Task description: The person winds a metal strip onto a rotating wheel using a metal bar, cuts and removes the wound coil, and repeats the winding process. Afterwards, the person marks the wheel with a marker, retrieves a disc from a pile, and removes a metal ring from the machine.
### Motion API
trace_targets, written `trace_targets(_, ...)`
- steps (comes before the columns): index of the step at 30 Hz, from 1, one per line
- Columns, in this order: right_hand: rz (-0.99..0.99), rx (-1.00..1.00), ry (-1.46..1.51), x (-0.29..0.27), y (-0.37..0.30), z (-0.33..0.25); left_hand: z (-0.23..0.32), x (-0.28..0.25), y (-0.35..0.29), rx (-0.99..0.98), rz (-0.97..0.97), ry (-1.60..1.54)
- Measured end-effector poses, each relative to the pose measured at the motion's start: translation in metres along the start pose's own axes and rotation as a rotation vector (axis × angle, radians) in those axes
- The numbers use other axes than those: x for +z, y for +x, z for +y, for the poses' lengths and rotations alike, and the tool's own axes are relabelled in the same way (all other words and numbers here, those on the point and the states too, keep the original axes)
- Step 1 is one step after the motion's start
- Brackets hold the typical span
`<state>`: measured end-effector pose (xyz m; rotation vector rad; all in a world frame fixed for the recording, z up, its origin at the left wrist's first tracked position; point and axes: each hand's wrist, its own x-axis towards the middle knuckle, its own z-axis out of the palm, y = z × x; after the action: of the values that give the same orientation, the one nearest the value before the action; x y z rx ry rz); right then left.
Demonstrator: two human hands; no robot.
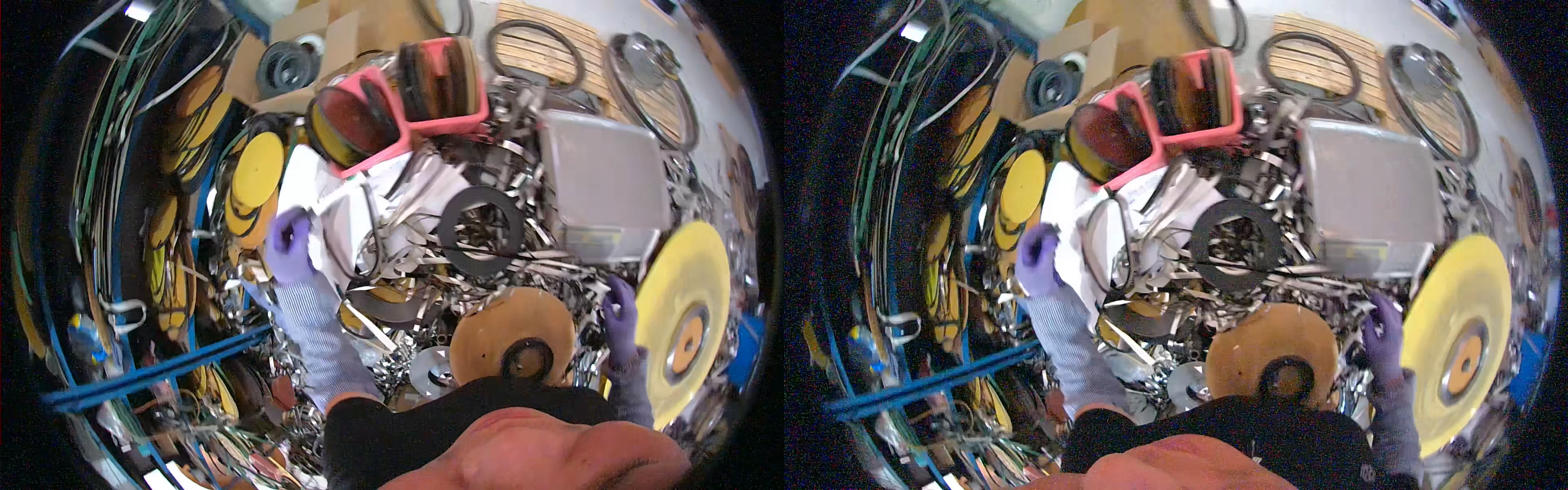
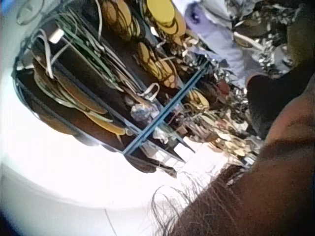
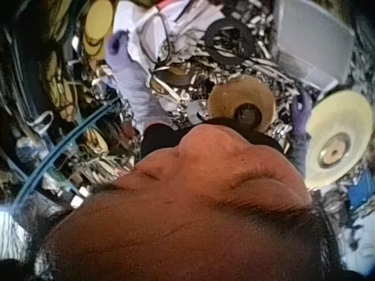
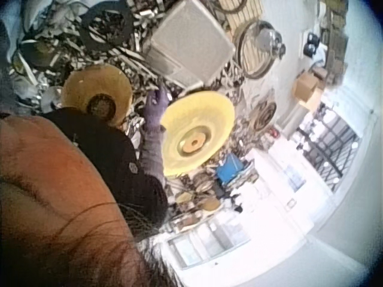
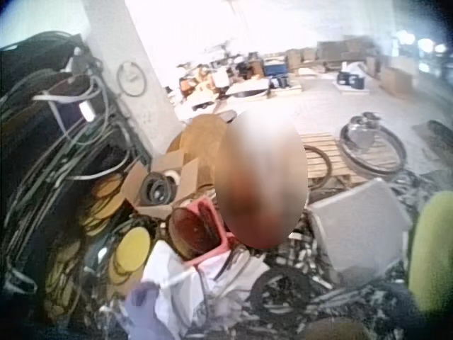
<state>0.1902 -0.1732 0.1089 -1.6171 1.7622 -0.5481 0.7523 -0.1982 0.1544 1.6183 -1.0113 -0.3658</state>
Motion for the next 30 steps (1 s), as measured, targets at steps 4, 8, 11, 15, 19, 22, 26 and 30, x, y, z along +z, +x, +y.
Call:
trace_targets(4,-0.490,0.177,0.607,0.032,-0.028,-0.035,0.042,0.091,-0.132,-0.148,-0.532,-0.228)
trace_targets(8,-0.451,0.107,0.890,0.035,-0.081,-0.044,0.082,0.165,-0.268,0.097,-1.016,-0.349)
trace_targets(11,-0.388,0.227,0.883,0.018,-0.117,-0.019,0.106,0.172,-0.318,-0.211,-1.156,-0.304)
trace_targets(15,-0.075,-0.014,0.651,-0.001,-0.177,0.010,0.141,0.183,-0.355,0.175,-1.431,0.118)
trace_targets(19,-0.005,0.098,0.768,-0.046,-0.225,0.046,0.177,0.200,-0.401,0.484,-1.563,0.225)
trace_targets(22,-0.135,0.124,0.821,-0.071,-0.253,0.088,0.199,0.209,-0.438,-0.177,-1.797,0.049)
trace_targets(26,0.487,0.172,1.713,-0.077,-0.266,0.150,0.216,0.219,-0.470,-1.136,-2.067,-0.577)
trace_targets(30,0.986,0.356,1.053,-0.142,-0.303,0.266,0.205,0.241,-0.513,-0.298,-1.651,0.022)
